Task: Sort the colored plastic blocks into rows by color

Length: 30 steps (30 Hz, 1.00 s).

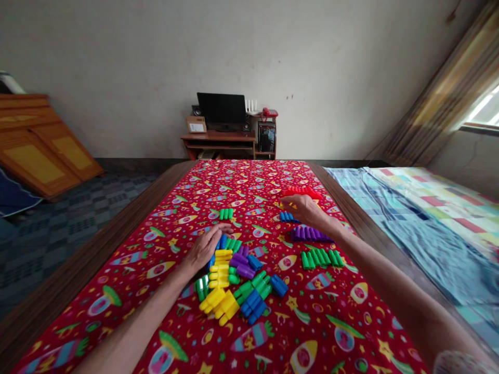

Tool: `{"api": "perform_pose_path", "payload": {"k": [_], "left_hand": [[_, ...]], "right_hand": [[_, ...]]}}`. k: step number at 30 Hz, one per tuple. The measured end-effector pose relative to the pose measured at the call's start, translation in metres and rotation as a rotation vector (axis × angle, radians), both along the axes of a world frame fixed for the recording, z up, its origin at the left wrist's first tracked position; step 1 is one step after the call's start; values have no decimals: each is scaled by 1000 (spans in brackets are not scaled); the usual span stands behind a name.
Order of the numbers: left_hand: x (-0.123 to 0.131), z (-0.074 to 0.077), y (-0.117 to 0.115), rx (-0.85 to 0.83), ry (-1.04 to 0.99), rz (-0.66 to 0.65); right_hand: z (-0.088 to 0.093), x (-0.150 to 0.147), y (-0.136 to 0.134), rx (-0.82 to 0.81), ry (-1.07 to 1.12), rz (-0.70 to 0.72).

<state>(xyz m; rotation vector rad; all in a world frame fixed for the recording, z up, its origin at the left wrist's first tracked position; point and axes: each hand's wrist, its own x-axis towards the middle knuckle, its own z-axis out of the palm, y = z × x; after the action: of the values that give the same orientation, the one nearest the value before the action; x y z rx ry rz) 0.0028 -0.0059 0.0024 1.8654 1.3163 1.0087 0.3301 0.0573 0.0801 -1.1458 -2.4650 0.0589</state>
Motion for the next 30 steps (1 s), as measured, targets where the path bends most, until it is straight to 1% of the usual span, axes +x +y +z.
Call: {"api": "perform_pose_path", "payload": {"k": [2, 4, 6, 8, 10, 12, 14, 15, 18, 20, 23, 24, 26, 28, 30], "left_hand": [[0, -2, 1, -12, -32, 4], [0, -3, 2, -19, -50, 14], [0, -2, 2, -25, -51, 37], [0, 0, 2, -27, -41, 66], [1, 1, 1, -19, -30, 88], [1, 2, 1, -5, -27, 100], [1, 2, 1, 0, -17, 101], [1, 2, 1, -3, -6, 98], [2, 6, 0, -7, 34, 92], [3, 10, -2, 31, 53, 88], [5, 19, -7, 138, 42, 76], [6, 22, -9, 145, 24, 64], [10, 28, -14, 80, -38, 25], [15, 32, -18, -48, -135, -7], [21, 36, -22, -167, -257, -6]], "right_hand": [[-3, -32, -21, -43, -13, 197], [-10, -66, -40, -49, -52, 366], [-20, -100, -54, -27, -93, 460], [-31, -127, -63, -6, -146, 482], [-41, -147, -69, 25, -201, 427], [-49, -157, -72, 70, -207, 338], [-53, -160, -72, 87, -182, 298], [-53, -159, -72, 69, -179, 304], [-46, -150, -67, -22, -174, 329], [-38, -140, -63, -29, -90, 291], [-30, -127, -60, 38, 95, 192], [-29, -124, -60, 61, 142, 167], [-31, -121, -61, 104, 207, 133], [-33, -120, -63, 130, 223, 127], [-33, -119, -66, 140, 200, 131]]}}
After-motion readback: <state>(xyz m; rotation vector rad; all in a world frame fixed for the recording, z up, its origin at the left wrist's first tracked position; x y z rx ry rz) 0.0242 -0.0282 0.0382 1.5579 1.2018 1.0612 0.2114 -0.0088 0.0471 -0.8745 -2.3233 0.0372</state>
